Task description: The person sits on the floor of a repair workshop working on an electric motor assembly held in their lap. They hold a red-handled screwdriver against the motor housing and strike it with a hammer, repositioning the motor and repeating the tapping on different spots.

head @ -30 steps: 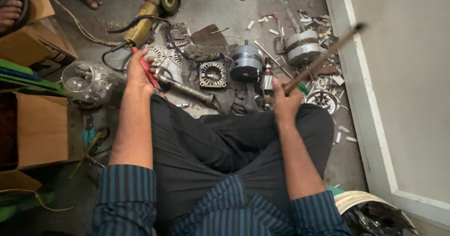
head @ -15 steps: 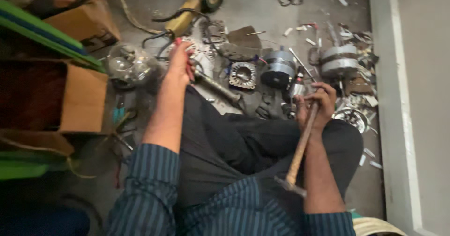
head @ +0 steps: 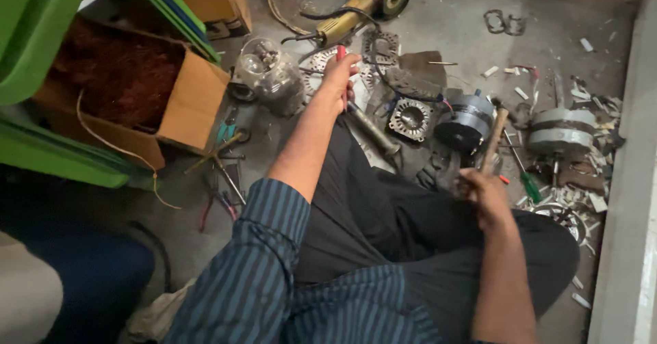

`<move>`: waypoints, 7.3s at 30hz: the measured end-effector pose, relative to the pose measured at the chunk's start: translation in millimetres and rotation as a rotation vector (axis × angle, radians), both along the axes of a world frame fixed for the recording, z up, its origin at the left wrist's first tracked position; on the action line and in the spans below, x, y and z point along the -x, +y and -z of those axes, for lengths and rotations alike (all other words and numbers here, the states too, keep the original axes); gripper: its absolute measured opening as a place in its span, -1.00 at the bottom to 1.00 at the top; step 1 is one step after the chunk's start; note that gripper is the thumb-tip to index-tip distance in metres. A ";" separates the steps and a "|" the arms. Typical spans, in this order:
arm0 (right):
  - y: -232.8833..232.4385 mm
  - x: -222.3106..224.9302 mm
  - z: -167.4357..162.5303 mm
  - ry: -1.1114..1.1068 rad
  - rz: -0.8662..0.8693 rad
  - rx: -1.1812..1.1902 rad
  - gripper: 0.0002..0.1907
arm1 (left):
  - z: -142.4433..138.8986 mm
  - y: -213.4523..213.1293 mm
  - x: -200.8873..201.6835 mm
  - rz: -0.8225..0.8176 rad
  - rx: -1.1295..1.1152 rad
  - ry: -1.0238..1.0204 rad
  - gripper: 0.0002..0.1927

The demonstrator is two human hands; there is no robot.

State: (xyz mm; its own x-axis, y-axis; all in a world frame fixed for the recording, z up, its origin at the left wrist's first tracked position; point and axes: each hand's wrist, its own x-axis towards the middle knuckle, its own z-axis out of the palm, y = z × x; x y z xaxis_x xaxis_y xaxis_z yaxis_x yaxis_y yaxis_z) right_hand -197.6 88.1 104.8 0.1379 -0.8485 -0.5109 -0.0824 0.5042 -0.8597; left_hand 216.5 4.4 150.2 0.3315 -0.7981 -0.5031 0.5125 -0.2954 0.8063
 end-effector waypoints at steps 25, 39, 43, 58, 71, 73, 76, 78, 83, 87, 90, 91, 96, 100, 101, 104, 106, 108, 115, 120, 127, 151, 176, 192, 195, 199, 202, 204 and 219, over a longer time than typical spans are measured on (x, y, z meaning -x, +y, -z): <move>14.5 -1.3 -8.7 0.018 0.469 0.486 -0.69 | 17.3 -2.3 0.4 0.110 0.023 -0.029 -0.59; 7.0 -16.4 -1.9 0.023 0.232 0.302 -0.61 | 27.0 -2.2 -1.0 0.130 0.001 -0.024 -0.55; -0.7 -24.9 0.9 0.296 0.157 0.204 -0.61 | 27.2 -2.9 -1.3 0.133 -0.008 -0.023 -0.52; 0.0 -12.1 26.9 0.749 0.039 0.651 -0.50 | 33.9 -3.2 -2.6 0.140 0.009 -0.035 -0.50; 9.4 10.9 -6.1 0.585 0.292 0.716 -0.60 | 38.6 -4.1 -2.8 0.160 0.054 -0.041 -0.57; 14.8 11.4 -3.5 0.430 0.365 0.866 -0.61 | 39.6 -4.1 -2.7 0.166 0.064 -0.012 -0.58; 8.5 -0.8 4.0 0.629 0.330 1.215 -0.65 | 39.7 -4.8 -1.2 0.161 0.052 -0.069 -0.60; 1.1 -10.1 5.8 1.332 0.129 1.467 -0.65 | 38.7 -5.3 0.1 0.158 0.023 -0.059 -0.61; 7.6 -11.3 -13.1 0.363 0.148 0.318 -0.68 | 34.4 -4.5 2.3 0.155 -0.009 -0.057 -0.60; 21.9 -9.8 -34.2 0.212 0.240 0.570 -0.75 | 31.7 -3.6 4.7 0.183 0.013 -0.111 -0.58; 23.9 -12.7 -43.6 0.284 0.332 0.854 -0.76 | 29.6 -4.0 6.6 0.186 -0.017 -0.133 -0.57; 23.9 -13.9 -45.0 0.314 0.374 0.930 -0.75 | 28.9 -4.3 7.0 0.178 -0.021 -0.130 -0.57; 25.9 -12.0 -45.4 0.274 0.414 0.957 -0.74 | 26.0 -4.5 8.2 0.163 -0.047 -0.127 -0.56; 29.7 -7.4 -41.9 0.174 0.438 0.994 -0.75 | 26.2 -4.0 8.0 0.177 -0.051 -0.151 -0.57; 30.8 -7.1 -40.7 0.199 0.416 1.028 -0.76 | 26.0 -3.7 8.1 0.175 -0.038 -0.139 -0.58; 31.5 -7.4 -37.5 0.195 0.385 1.130 -0.79 | 27.8 -3.7 7.7 0.176 -0.023 -0.137 -0.58; 31.3 -9.2 -36.3 0.077 0.388 1.138 -0.81 | 28.7 -3.9 7.7 0.176 -0.028 -0.143 -0.58; 30.5 -11.1 -37.0 -0.029 0.372 1.180 -0.89 | 29.5 -4.2 7.6 0.179 -0.012 -0.149 -0.59; 31.5 -13.5 -54.9 -0.159 0.394 1.127 -0.81 | 32.2 -3.8 5.9 0.185 -0.016 -0.127 -0.62; 30.9 -13.7 -61.1 -0.232 0.400 1.031 -0.81 | 33.1 -2.8 5.2 0.182 -0.023 -0.148 -0.64; 26.7 -11.5 -55.5 -0.303 0.379 0.994 -0.82 | 33.7 -4.2 5.4 0.196 -0.022 -0.184 -0.64; 29.4 -10.9 -48.3 -0.064 0.309 1.067 -0.88 | 30.1 -1.8 6.4 0.205 -0.011 -0.149 -0.64; 34.7 -14.4 -58.2 0.179 0.193 1.046 -0.95 | 25.1 4.3 12.3 0.141 0.127 -0.218 -0.56; -1.9 22.2 -15.4 -0.595 0.420 0.048 -0.62 | 33.1 2.0 9.2 0.128 0.113 -0.296 -0.40; -8.2 28.2 1.0 -0.713 0.432 -0.053 -0.68 | 32.6 1.6 9.7 0.134 0.116 -0.317 -0.41; -2.3 19.6 -9.0 -0.488 0.425 0.196 -0.69 | 30.3 -0.3 12.3 0.131 0.108 -0.326 -0.50; 3.9 8.9 -26.4 -0.134 0.464 0.553 -0.62 | 27.1 -2.0 15.4 0.128 0.132 -0.356 -0.52; 4.8 4.2 -32.8 -0.199 0.479 0.608 -0.84 | 24.4 -2.7 17.2 0.132 0.106 -0.304 -0.59; 4.8 -4.4 -32.1 -0.092 0.433 0.105 -0.86 | 17.1 -2.7 20.8 0.127 0.109 -0.294 -0.73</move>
